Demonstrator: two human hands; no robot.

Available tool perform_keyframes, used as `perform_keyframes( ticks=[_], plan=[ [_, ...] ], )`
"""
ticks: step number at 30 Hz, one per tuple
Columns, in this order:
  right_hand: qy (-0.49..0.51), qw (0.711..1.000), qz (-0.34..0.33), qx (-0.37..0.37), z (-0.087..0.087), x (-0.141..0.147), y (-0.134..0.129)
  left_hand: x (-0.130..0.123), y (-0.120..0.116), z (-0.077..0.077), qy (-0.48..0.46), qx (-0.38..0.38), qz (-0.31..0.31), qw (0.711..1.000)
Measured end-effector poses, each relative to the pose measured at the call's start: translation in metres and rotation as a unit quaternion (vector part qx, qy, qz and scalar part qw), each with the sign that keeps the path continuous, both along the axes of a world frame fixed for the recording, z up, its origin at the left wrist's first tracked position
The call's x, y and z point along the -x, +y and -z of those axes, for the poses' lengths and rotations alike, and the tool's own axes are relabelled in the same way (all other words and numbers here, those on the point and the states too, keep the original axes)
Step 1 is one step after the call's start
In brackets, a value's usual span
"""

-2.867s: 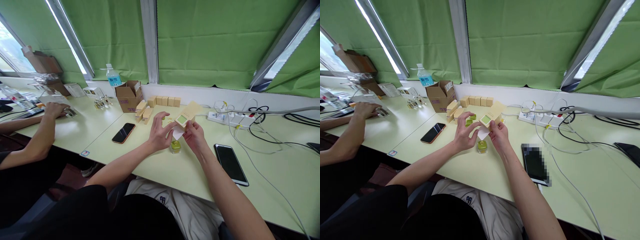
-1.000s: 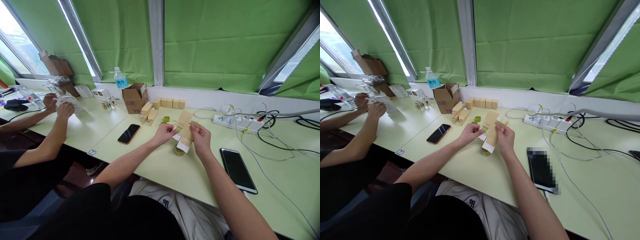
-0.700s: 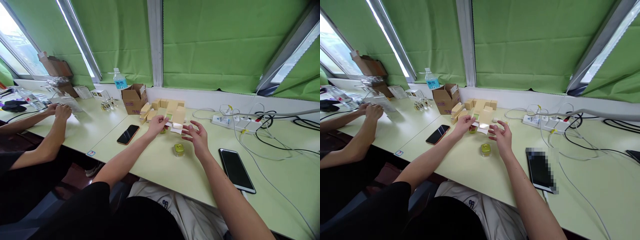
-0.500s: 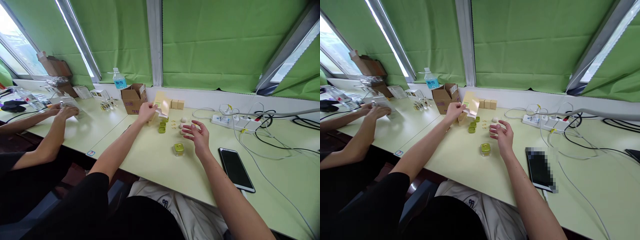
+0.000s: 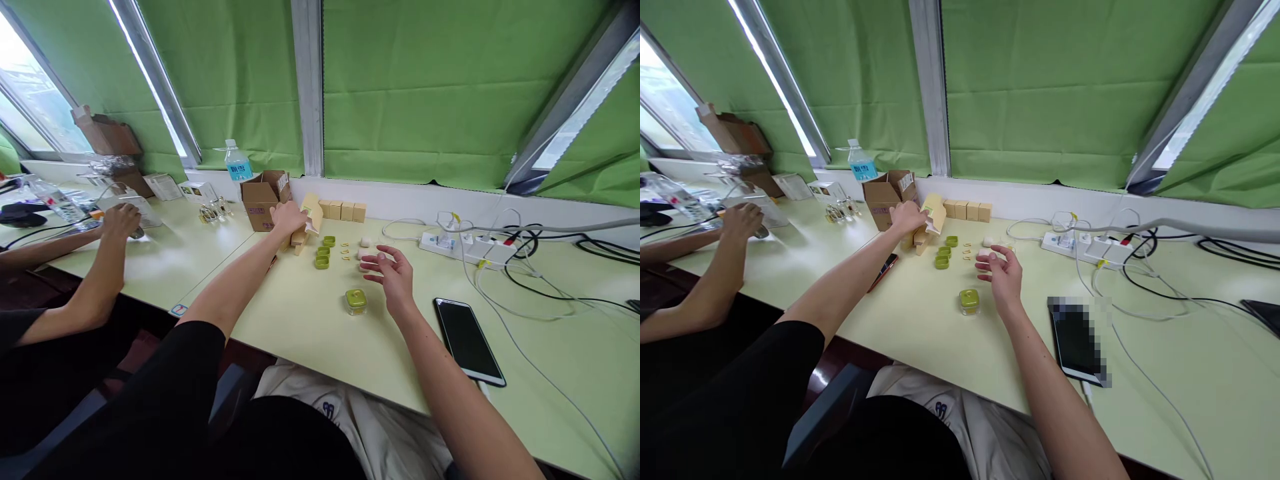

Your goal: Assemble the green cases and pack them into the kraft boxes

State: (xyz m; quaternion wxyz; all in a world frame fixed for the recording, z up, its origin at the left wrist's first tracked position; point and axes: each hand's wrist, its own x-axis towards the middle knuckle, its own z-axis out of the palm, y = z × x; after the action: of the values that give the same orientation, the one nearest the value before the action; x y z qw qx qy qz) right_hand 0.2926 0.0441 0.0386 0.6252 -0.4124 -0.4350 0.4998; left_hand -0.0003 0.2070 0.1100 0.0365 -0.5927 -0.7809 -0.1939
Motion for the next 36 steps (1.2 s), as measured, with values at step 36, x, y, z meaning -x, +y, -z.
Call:
perform_keyframes(
  ticks=[36],
  plan=[
    [-0.005, 1.000, -0.006, -0.004, 0.000, 0.003, 0.001, 0.023, -0.014, -0.008, 0.237, 0.035, 0.008, 0.971]
  ],
)
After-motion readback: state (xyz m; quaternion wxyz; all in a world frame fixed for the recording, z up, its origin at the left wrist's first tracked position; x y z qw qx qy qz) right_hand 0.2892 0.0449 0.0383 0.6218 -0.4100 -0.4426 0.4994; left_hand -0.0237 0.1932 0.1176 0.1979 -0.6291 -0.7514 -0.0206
